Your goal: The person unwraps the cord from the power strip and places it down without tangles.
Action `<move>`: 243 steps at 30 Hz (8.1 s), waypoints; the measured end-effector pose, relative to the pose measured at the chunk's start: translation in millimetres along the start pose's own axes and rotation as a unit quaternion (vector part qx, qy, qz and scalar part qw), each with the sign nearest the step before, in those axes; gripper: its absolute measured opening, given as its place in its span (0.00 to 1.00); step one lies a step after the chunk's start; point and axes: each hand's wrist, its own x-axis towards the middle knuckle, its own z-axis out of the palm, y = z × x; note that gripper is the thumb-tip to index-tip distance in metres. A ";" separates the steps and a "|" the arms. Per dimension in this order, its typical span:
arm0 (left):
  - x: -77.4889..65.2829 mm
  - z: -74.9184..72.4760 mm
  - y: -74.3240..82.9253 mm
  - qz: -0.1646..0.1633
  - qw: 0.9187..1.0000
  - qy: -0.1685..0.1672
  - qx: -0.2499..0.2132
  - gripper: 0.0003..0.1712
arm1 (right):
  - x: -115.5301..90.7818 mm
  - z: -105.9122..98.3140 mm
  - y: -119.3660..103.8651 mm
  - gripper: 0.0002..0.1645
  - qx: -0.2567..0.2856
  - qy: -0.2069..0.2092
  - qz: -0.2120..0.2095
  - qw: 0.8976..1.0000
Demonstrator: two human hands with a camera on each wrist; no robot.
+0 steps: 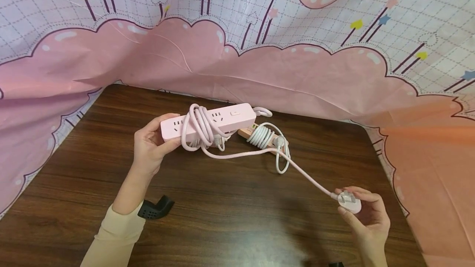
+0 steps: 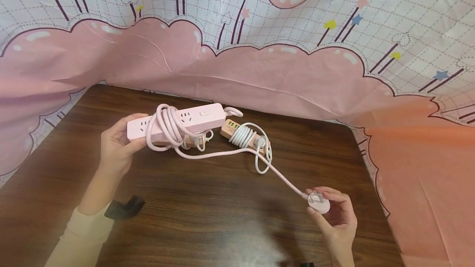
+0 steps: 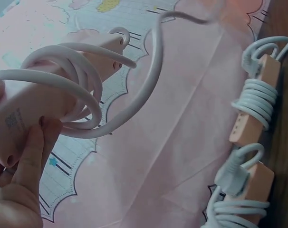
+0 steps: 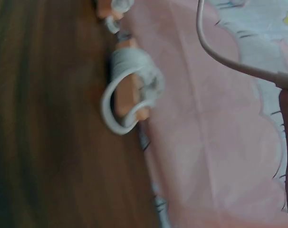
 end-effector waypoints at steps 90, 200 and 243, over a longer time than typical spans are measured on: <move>-3.8 17.4 1.3 -0.023 0.995 -0.092 0.008 0.23 | 95.7 92.0 58.0 0.11 -0.157 0.027 0.073 0.984; 7.0 5.3 17.8 0.005 0.999 -0.005 -0.044 0.21 | 29.0 -34.9 30.4 0.12 -0.684 -0.251 0.324 0.604; 6.9 1.8 19.4 -0.009 0.998 -0.062 -0.031 0.21 | 95.5 85.0 79.6 0.06 -0.302 -0.050 -0.032 0.952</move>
